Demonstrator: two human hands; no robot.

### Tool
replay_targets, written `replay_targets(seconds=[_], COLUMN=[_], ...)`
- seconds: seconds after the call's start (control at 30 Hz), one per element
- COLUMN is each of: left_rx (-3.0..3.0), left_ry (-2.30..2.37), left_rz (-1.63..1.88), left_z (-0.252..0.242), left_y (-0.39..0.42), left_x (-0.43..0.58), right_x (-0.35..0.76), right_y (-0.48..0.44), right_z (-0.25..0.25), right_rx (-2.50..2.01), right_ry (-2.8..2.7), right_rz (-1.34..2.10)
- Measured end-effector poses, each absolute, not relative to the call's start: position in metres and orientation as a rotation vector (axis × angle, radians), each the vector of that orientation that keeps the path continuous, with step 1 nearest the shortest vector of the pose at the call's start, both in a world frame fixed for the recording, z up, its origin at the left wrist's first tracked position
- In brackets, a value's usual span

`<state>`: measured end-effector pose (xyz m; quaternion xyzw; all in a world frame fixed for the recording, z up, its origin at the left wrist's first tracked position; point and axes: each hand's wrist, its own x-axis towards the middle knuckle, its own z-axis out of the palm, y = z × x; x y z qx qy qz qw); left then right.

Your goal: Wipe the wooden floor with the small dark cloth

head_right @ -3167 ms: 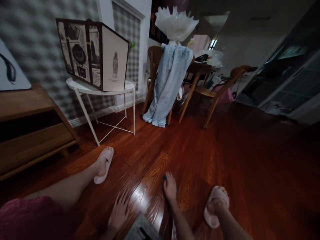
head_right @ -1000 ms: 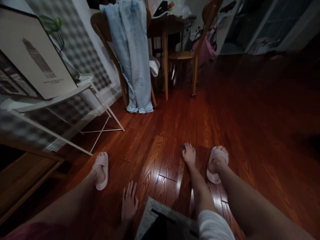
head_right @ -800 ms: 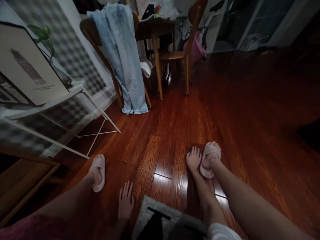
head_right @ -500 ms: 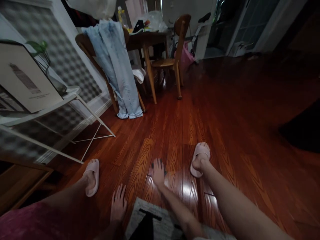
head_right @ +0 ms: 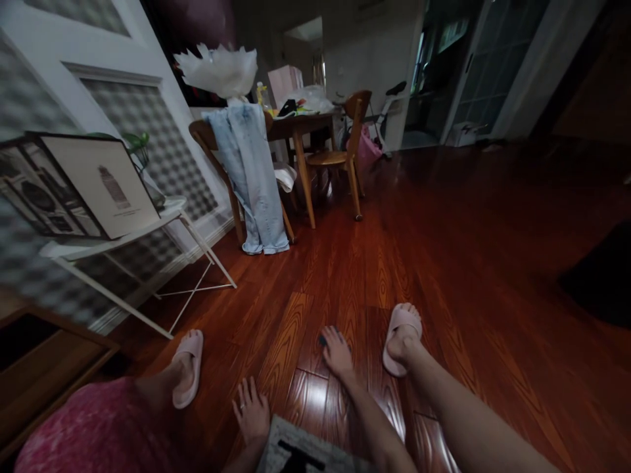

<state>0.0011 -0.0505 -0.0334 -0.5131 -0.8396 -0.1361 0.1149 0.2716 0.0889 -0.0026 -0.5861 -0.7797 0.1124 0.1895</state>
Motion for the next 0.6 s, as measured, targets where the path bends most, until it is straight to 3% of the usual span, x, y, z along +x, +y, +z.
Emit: replay_targets(seconds=[0.17,0.33,0.6], left_rx=[-1.713,-2.003,-1.961], left_ry=[-2.386,-2.216,-2.218], left_rz=[-0.299,-0.361,-0.54], left_z=[-0.042,-0.032,0.011], left_y=[-0.069,-0.063,0.005], left_x=[-0.022,-0.072,-0.139], right_x=[0.335,0.288,0.127], right_y=[0.108,0.107,0.07], right_z=[-0.019,-0.038,-0.051], right_rx=[-1.987,-2.126,-1.765], right_ry=[-1.849,-1.475,-1.958], right_rz=[0.055,-0.079,0.214])
